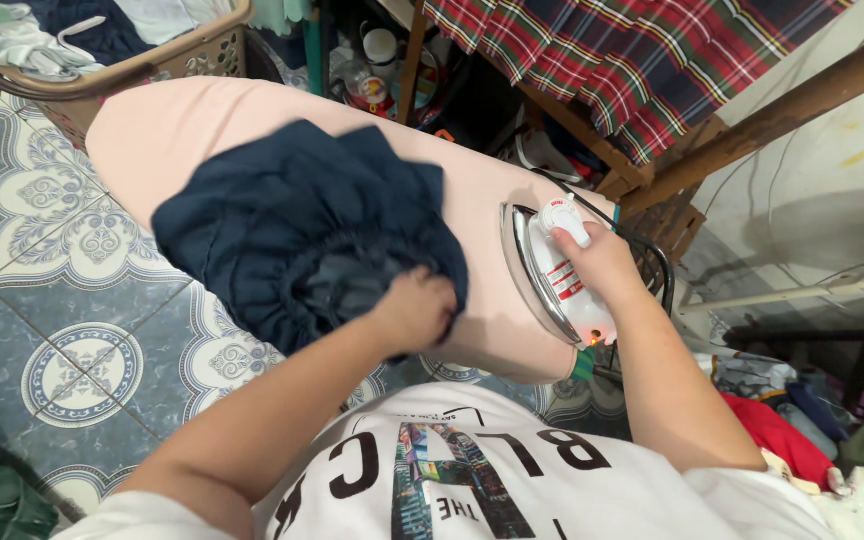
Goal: The person irons a dark blue pair of shorts on a pink ironing board. They repeatedly adjust the garment and use a white electric iron to smooth the fabric, focusing on the waistband and leg areas.
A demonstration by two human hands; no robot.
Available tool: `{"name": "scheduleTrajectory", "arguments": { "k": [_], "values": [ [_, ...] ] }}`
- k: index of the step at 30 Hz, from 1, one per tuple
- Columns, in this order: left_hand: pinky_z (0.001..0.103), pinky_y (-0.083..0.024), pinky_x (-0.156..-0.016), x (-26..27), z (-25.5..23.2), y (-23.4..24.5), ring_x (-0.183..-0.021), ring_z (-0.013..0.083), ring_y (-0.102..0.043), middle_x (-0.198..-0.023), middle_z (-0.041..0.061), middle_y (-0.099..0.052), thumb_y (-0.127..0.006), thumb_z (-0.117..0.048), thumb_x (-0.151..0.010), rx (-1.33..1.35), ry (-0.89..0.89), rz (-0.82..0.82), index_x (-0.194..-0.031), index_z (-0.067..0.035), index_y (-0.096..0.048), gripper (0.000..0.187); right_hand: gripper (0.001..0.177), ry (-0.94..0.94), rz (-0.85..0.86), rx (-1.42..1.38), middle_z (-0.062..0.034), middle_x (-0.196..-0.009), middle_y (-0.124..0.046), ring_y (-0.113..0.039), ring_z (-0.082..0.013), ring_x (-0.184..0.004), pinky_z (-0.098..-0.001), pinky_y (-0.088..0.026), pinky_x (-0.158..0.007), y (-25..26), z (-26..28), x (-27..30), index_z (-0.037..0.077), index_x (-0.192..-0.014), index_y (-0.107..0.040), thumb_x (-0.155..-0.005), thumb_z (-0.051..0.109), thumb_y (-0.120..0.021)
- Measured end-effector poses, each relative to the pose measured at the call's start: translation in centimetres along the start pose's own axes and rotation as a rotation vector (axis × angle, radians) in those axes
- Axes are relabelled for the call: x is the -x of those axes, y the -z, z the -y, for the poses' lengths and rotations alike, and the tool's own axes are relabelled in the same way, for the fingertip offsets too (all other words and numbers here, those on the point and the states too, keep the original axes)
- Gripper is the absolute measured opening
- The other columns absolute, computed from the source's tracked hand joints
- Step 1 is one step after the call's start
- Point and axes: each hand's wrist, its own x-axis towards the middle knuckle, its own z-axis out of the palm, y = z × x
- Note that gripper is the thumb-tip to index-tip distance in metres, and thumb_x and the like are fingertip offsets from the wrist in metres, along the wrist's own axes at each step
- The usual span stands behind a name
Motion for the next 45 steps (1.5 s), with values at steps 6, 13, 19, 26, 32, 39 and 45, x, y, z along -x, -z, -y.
{"name": "scheduleTrajectory", "arguments": {
  "k": [6,13,19,26,32,39,45],
  "values": [
    [0.050,-0.053,-0.090,1.6,-3.0,3.4,-0.097,0.0398,-0.067,-0.095,0.009,-0.071,-0.076,-0.029,-0.080,0.200,-0.105,0.056,-0.086,-0.013,-0.069,0.019,0.060,-0.009,0.009,-0.008,-0.0224,-0.095,-0.076,-0.076,-0.0329,-0.083,-0.0410,-0.058,-0.078,0.1,0.7,0.4,0.004,-0.120,-0.071,-0.090,0.056,-0.066],
    [0.050,-0.050,-0.089,-2.9,2.7,9.4,-0.107,0.0337,-0.065,-0.108,0.008,-0.071,-0.073,-0.028,-0.086,-0.058,0.138,-0.324,-0.106,-0.017,-0.073,0.024,0.048,0.149,-0.249,-0.089,-0.0180,-0.086,-0.071,-0.071,-0.0326,-0.077,-0.0430,-0.056,-0.073,-0.4,-0.1,1.8,0.001,-0.105,-0.058,-0.088,0.041,-0.078],
    [0.055,-0.042,-0.096,-3.6,6.9,8.2,-0.111,0.0355,-0.060,-0.109,0.011,-0.067,-0.077,-0.034,-0.074,-0.239,0.070,-0.346,-0.114,-0.014,-0.073,0.045,0.034,0.605,-0.642,-0.040,-0.0143,-0.109,-0.059,-0.061,-0.0345,-0.102,-0.0422,-0.051,-0.088,-0.7,-1.0,3.6,0.003,-0.105,-0.058,-0.085,0.013,-0.084],
    [0.051,-0.045,-0.091,-3.3,8.1,7.0,-0.101,0.0329,-0.064,-0.098,0.008,-0.068,-0.071,-0.029,-0.089,-0.178,0.169,-0.239,-0.101,-0.016,-0.075,0.018,0.033,0.744,-0.870,0.108,-0.0149,-0.110,-0.059,-0.058,-0.0363,-0.107,-0.0464,-0.046,-0.094,-2.2,-0.5,4.8,0.007,-0.100,-0.061,-0.075,0.011,-0.083],
    [0.050,-0.045,-0.095,-2.4,7.1,8.2,-0.101,0.0288,-0.067,-0.091,0.004,-0.072,-0.071,-0.025,-0.089,-0.129,0.069,-0.377,-0.093,-0.015,-0.073,0.011,0.024,0.792,-0.531,-0.178,-0.0130,-0.110,-0.064,-0.064,-0.0328,-0.105,-0.0412,-0.053,-0.089,-7.0,2.3,6.4,0.008,-0.103,-0.064,-0.085,0.012,-0.079],
    [0.054,-0.043,-0.105,0.2,6.8,9.9,-0.097,0.0272,-0.070,-0.094,0.006,-0.074,-0.071,-0.018,-0.091,-0.053,0.017,-0.438,-0.096,-0.012,-0.069,0.008,0.035,0.380,0.006,-0.192,-0.0161,-0.092,-0.072,-0.070,-0.0343,-0.084,-0.0420,-0.055,-0.076,-12.0,7.3,5.6,0.008,-0.114,-0.069,-0.084,0.021,-0.078],
    [0.030,-0.050,-0.080,6.7,7.8,9.9,-0.088,0.0201,-0.061,-0.095,0.006,-0.066,-0.062,-0.008,-0.104,0.677,0.406,-0.885,-0.112,-0.005,-0.064,0.009,0.023,0.555,0.250,-0.360,-0.0151,-0.097,-0.075,-0.074,-0.0306,-0.088,-0.0395,-0.057,-0.080,-16.1,9.7,6.0,0.008,-0.110,-0.073,-0.091,0.021,-0.071]
  ]
}}
